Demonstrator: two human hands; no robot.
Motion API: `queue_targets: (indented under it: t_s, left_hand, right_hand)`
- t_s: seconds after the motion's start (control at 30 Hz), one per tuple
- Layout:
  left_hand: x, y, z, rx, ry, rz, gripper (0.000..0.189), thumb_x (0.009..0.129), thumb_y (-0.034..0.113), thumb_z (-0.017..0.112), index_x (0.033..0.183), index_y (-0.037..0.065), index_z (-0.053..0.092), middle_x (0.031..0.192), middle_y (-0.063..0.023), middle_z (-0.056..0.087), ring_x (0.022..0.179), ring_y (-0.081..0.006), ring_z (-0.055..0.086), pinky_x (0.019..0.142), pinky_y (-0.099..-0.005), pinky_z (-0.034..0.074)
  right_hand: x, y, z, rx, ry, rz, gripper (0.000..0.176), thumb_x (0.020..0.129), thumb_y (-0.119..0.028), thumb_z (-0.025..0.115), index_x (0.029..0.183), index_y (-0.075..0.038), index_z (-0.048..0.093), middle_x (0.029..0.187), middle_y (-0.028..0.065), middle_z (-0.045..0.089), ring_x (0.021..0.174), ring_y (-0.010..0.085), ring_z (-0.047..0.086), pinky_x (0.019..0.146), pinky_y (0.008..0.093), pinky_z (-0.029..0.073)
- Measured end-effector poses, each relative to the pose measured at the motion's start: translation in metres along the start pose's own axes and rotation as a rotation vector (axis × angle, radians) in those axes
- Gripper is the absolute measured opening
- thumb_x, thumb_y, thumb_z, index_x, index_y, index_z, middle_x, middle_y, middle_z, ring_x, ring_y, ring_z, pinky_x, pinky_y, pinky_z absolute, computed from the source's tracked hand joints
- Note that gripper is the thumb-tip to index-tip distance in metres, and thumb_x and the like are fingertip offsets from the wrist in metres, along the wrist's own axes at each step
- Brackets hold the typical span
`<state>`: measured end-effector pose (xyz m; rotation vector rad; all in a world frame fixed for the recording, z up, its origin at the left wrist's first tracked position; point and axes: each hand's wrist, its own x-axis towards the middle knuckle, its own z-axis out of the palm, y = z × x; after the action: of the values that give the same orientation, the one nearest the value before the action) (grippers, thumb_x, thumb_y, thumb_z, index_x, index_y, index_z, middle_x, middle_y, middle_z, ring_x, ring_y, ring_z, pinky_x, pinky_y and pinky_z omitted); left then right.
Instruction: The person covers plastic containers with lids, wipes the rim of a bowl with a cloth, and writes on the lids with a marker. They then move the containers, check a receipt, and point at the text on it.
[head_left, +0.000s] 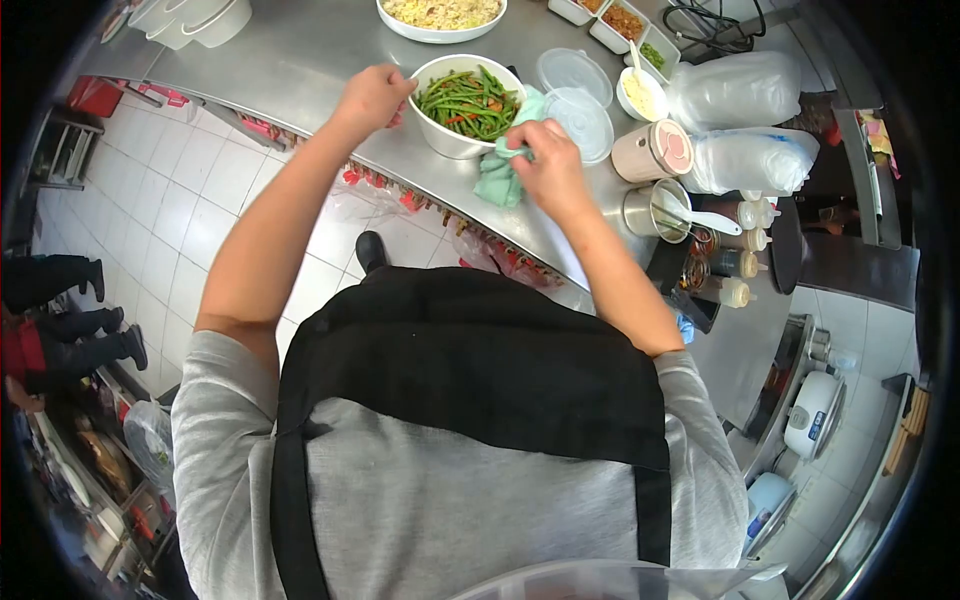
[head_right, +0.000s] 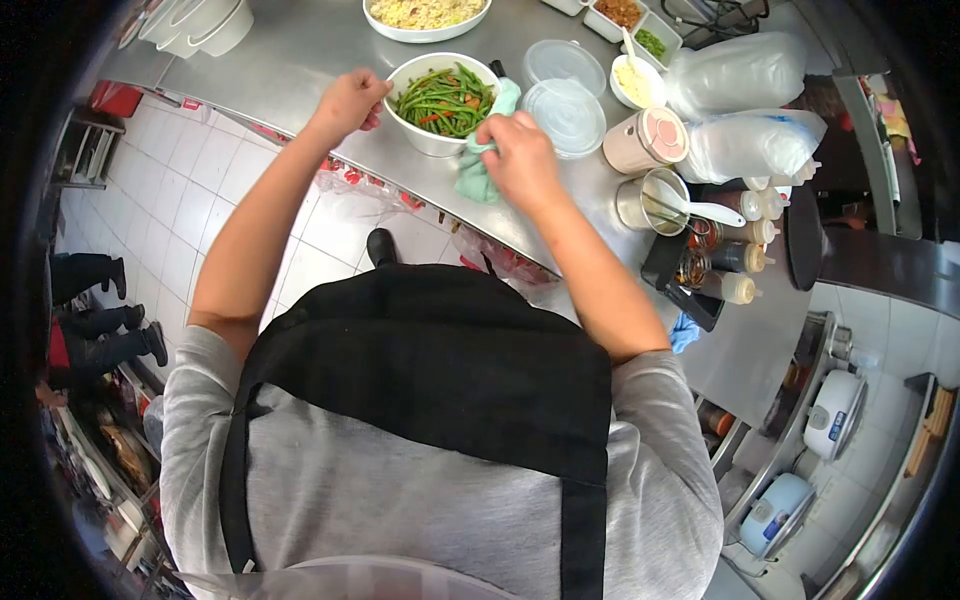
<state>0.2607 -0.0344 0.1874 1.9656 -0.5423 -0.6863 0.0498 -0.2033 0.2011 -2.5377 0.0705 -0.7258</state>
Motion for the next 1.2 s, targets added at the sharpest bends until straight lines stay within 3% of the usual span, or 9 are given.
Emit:
queue_targets:
  t_s: [0.1, 0.2, 0.4, 0.5, 0.7, 0.93, 1.0, 1.07, 1.2]
  left_hand:
    - [-0.040, 0.011, 0.037, -0.151, 0.111, -0.127, 0.042, 0.086, 0.042, 0.062, 0.077, 0.004, 0.049, 0.058, -0.0044, 0.054, 0.044, -0.0145, 0.056, 0.039, -0.0280, 0.045]
    - [-0.072, 0.006, 0.073, -0.431, 0.119, -0.150, 0.031, 0.088, 0.030, 0.060, 0.077, 0.003, 0.050, 0.059, -0.0062, 0.056, 0.047, -0.0141, 0.057, 0.043, -0.0276, 0.048]
    - [-0.025, 0.002, 0.008, -0.005, -0.021, -0.007, 0.026, 0.088, 0.022, 0.057, 0.075, 0.001, 0.050, 0.059, -0.0057, 0.054, 0.047, -0.0142, 0.056, 0.043, -0.0273, 0.047]
    - [-0.021, 0.007, 0.014, 0.016, 0.226, 0.053, 0.020, 0.084, 0.017, 0.059, 0.079, -0.001, 0.051, 0.060, -0.0088, 0.059, 0.048, -0.0176, 0.060, 0.044, -0.0307, 0.048]
    - [-0.075, 0.009, 0.067, -0.429, 0.244, 0.032, 0.025, 0.081, 0.008, 0.058, 0.101, -0.001, 0.045, 0.061, -0.0092, 0.060, 0.051, -0.0176, 0.062, 0.047, -0.0318, 0.050]
    - [-0.023, 0.014, 0.001, 0.034, 0.011, 0.075, 0.026, 0.077, 0.004, 0.058, 0.102, 0.001, 0.053, 0.062, -0.0077, 0.059, 0.047, -0.0140, 0.057, 0.045, -0.0287, 0.049]
    - [-0.013, 0.013, -0.004, 0.013, -0.055, 0.067, 0.026, 0.080, 0.007, 0.060, 0.104, 0.002, 0.054, 0.064, -0.0069, 0.059, 0.049, -0.0133, 0.057, 0.045, -0.0272, 0.049]
    - [-0.013, 0.021, -0.007, 0.027, -0.075, 0.058, 0.026, 0.082, 0.009, 0.060, 0.107, 0.002, 0.054, 0.066, -0.0069, 0.059, 0.051, -0.0131, 0.057, 0.046, -0.0268, 0.049]
    - [-0.022, 0.029, -0.002, -0.023, -0.107, -0.025, 0.027, 0.087, 0.010, 0.056, 0.113, 0.003, 0.053, 0.069, -0.0071, 0.060, 0.053, -0.0130, 0.058, 0.047, -0.0266, 0.050]
  right_hand:
    - [0.004, -0.030, 0.020, -0.051, 0.088, -0.024, 0.022, 0.059, 0.000, 0.067, 0.075, -0.011, 0.055, 0.071, 0.0049, 0.059, 0.070, 0.0265, 0.055, 0.060, 0.0374, 0.046]
    - [0.003, -0.049, 0.031, -0.039, 0.095, -0.013, 0.022, 0.059, -0.001, 0.067, 0.074, -0.012, 0.054, 0.070, 0.0049, 0.059, 0.070, 0.0262, 0.056, 0.059, 0.0371, 0.045]
    - [0.005, -0.015, 0.015, 0.017, 0.015, -0.005, 0.023, 0.059, -0.001, 0.068, 0.076, -0.011, 0.056, 0.070, 0.0055, 0.059, 0.071, 0.0252, 0.056, 0.060, 0.0371, 0.046]
    - [0.010, -0.016, 0.017, 0.054, 0.013, 0.151, 0.023, 0.059, -0.002, 0.068, 0.076, -0.011, 0.056, 0.070, 0.0056, 0.059, 0.069, 0.0249, 0.056, 0.060, 0.0371, 0.046]
    - [0.005, -0.049, 0.031, -0.013, 0.053, -0.031, 0.023, 0.059, 0.000, 0.066, 0.076, -0.011, 0.056, 0.074, 0.0033, 0.061, 0.070, 0.0250, 0.056, 0.060, 0.0370, 0.045]
    - [-0.001, 0.009, -0.009, -0.006, -0.001, -0.110, 0.024, 0.062, 0.005, 0.066, 0.080, -0.008, 0.058, 0.080, 0.0053, 0.064, 0.078, 0.0216, 0.061, 0.068, 0.0317, 0.050]
    - [-0.002, 0.041, -0.013, 0.498, 0.181, 0.303, 0.021, 0.068, 0.007, 0.067, 0.081, -0.006, 0.058, 0.084, 0.0046, 0.064, 0.080, 0.0140, 0.060, 0.071, 0.0261, 0.049]
    - [0.003, 0.037, -0.047, 0.747, 0.337, 0.411, 0.018, 0.072, 0.006, 0.068, 0.083, -0.005, 0.059, 0.086, 0.0027, 0.063, 0.080, 0.0086, 0.058, 0.074, 0.0233, 0.048]
    - [-0.001, 0.040, -0.053, 0.649, 0.367, 0.467, 0.020, 0.072, 0.006, 0.067, 0.087, -0.005, 0.059, 0.087, 0.0014, 0.061, 0.080, 0.0085, 0.057, 0.072, 0.0238, 0.047]
